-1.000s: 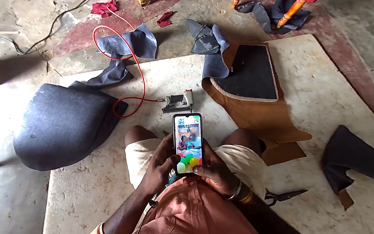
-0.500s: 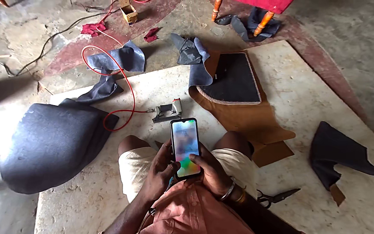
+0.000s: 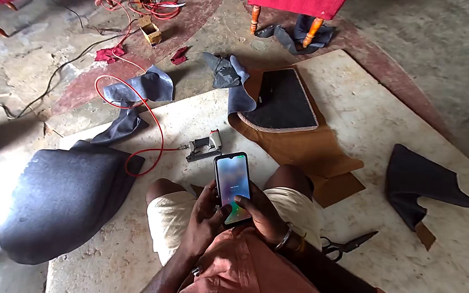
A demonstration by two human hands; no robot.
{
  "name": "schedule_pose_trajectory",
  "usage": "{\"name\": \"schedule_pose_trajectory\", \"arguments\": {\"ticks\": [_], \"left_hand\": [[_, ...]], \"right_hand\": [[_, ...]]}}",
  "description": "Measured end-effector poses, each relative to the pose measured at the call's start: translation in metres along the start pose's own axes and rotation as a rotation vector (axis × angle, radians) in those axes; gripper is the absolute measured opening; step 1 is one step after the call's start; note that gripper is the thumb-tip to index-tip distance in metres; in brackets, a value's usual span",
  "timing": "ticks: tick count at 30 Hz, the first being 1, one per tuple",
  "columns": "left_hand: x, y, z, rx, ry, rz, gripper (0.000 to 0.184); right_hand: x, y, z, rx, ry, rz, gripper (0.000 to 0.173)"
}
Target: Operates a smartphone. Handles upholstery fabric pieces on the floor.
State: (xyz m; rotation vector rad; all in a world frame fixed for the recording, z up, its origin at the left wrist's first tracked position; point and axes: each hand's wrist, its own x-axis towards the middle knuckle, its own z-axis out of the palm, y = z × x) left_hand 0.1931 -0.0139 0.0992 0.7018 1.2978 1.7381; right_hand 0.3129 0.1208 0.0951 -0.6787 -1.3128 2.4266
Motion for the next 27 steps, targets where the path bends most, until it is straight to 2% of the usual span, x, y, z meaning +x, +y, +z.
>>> {"name": "schedule_pose_trajectory", "arguments": {"ticks": [4,9,14,19,23,27], "left_hand": [[0.002,-0.002,0.009,0.024,0.161,-0.015,0.052],[-0.001,-0.001,0.005,-0.039,0.136,-0.049,0.049],[-0.006,-0.001,-0.001,-0.066,0.118,-0.075,0.049],[-0.009,-0.001,-0.002,-0.09,0.099,-0.082,0.053],[-0.009,-0.002,-0.002,-0.091,0.102,-0.079,0.052],[-0.009,-0.003,-0.003,-0.082,0.087,-0.089,0.053]], "right_hand": [[-0.005,0.0,-0.004,0.044,-0.1,0.034,0.059],[-0.008,0.002,-0.005,-0.003,-0.191,0.037,0.07],[-0.009,0.003,-0.003,0.039,-0.186,0.069,0.065],[-0.008,0.005,0.0,0.061,-0.082,0.092,0.05],[-0.01,0.006,-0.004,0.175,-0.103,0.153,0.056],[-0.014,0.008,-0.007,0.279,-0.14,0.173,0.053]]}}
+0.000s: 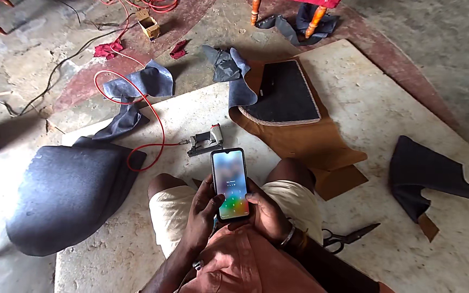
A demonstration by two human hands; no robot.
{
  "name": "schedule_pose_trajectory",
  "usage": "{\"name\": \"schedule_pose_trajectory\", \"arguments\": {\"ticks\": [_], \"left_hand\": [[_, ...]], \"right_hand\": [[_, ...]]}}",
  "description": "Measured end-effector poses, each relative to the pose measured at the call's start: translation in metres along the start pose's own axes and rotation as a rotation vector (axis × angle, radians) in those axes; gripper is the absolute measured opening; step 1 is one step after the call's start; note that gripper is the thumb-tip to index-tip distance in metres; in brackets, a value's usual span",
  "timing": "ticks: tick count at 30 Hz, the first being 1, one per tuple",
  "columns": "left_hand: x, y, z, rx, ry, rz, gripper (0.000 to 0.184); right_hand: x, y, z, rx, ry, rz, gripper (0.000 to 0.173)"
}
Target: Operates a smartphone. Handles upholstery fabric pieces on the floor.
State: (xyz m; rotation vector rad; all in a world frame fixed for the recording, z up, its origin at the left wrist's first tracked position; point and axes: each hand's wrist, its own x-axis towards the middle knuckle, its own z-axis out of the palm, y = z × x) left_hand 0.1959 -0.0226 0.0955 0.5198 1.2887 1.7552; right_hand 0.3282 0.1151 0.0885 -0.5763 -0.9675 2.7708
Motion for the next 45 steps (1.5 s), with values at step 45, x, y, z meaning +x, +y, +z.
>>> {"name": "schedule_pose_trajectory", "arguments": {"ticks": [45], "left_hand": [[0.002,-0.001,-0.019,-0.13,-0.305,0.065,0.077]], "right_hand": [[-0.001,-0.013,-0.007,-0.085,-0.266,-0.025,0.098]]}}
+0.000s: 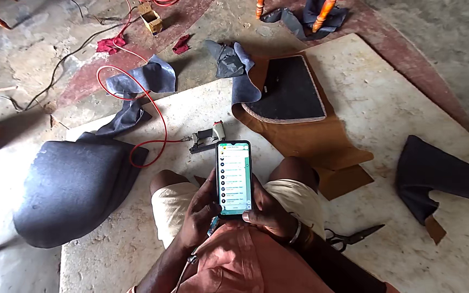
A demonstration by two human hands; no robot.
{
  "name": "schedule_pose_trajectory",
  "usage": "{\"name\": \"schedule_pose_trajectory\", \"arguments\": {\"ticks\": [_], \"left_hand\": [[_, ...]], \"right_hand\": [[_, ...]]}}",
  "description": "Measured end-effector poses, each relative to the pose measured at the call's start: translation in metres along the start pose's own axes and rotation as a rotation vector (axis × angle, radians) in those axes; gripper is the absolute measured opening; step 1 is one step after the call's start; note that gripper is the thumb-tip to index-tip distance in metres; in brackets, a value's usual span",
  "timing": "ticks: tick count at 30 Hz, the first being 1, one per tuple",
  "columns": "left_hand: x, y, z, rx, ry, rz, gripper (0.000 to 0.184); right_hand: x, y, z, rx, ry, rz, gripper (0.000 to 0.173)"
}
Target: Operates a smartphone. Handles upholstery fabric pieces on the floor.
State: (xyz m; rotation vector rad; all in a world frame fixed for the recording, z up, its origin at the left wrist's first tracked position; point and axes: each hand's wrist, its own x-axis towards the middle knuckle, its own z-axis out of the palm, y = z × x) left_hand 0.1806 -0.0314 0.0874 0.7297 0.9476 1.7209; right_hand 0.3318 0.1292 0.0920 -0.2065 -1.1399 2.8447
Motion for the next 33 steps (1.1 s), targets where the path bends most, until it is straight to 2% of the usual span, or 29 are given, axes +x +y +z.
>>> {"name": "schedule_pose_trajectory", "arguments": {"ticks": [7,25,28,31,33], "left_hand": [[0.0,-0.002,-0.002,-0.002,-0.073,0.008,0.08],[-0.004,-0.007,-0.004,-0.019,-0.075,0.026,0.081],[-0.002,-0.001,-0.001,0.073,-0.016,0.015,0.072],[0.004,0.014,0.003,0.311,0.15,0.002,0.052],[0.011,0.025,0.003,0.426,0.241,0.009,0.046]], "right_hand": [[0.002,0.003,-0.001,-0.106,0.019,-0.049,0.098],[0.001,0.007,0.003,-0.143,0.03,-0.062,0.094],[0.0,0.008,0.004,-0.145,0.032,-0.07,0.092],[0.0,0.01,0.002,-0.126,0.02,-0.081,0.091],[-0.001,0.01,0.003,-0.137,0.026,-0.076,0.09]]}}
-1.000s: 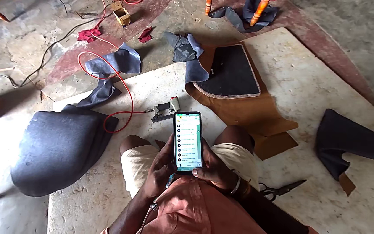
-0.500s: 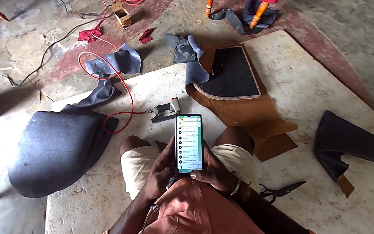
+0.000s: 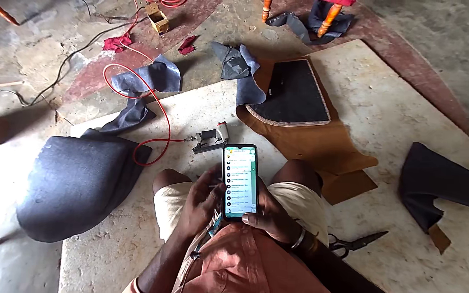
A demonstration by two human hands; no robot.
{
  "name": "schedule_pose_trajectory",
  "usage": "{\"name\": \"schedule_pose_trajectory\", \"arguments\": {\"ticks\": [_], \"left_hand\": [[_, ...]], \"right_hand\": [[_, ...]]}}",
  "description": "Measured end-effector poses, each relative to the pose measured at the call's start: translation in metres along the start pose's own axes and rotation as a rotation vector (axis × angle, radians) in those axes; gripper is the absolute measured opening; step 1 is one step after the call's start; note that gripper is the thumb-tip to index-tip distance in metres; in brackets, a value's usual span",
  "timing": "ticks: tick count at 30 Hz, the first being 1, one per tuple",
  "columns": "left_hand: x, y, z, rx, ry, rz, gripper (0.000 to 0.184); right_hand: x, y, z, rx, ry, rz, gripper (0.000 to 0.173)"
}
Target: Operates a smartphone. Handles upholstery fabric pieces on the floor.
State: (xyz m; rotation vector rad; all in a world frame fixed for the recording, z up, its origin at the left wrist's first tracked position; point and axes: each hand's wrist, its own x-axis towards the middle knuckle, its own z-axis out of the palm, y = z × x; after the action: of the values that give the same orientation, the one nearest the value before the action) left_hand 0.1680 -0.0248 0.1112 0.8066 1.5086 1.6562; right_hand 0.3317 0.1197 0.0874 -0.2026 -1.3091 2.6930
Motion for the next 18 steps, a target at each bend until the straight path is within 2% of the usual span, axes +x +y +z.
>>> {"name": "schedule_pose_trajectory", "arguments": {"ticks": [7,13,18], "left_hand": [[0.026,0.028,-0.01,0.129,0.173,0.0,0.05],[0.035,0.036,-0.012,0.16,0.174,-0.005,0.03],[0.038,0.035,-0.012,0.21,0.192,-0.005,0.024]], "right_hand": [[-0.001,0.001,0.007,-0.025,-0.012,0.025,0.091],[-0.003,0.0,0.009,-0.063,0.005,0.037,0.091],[-0.002,0.003,0.008,-0.105,-0.012,0.021,0.089]]}}
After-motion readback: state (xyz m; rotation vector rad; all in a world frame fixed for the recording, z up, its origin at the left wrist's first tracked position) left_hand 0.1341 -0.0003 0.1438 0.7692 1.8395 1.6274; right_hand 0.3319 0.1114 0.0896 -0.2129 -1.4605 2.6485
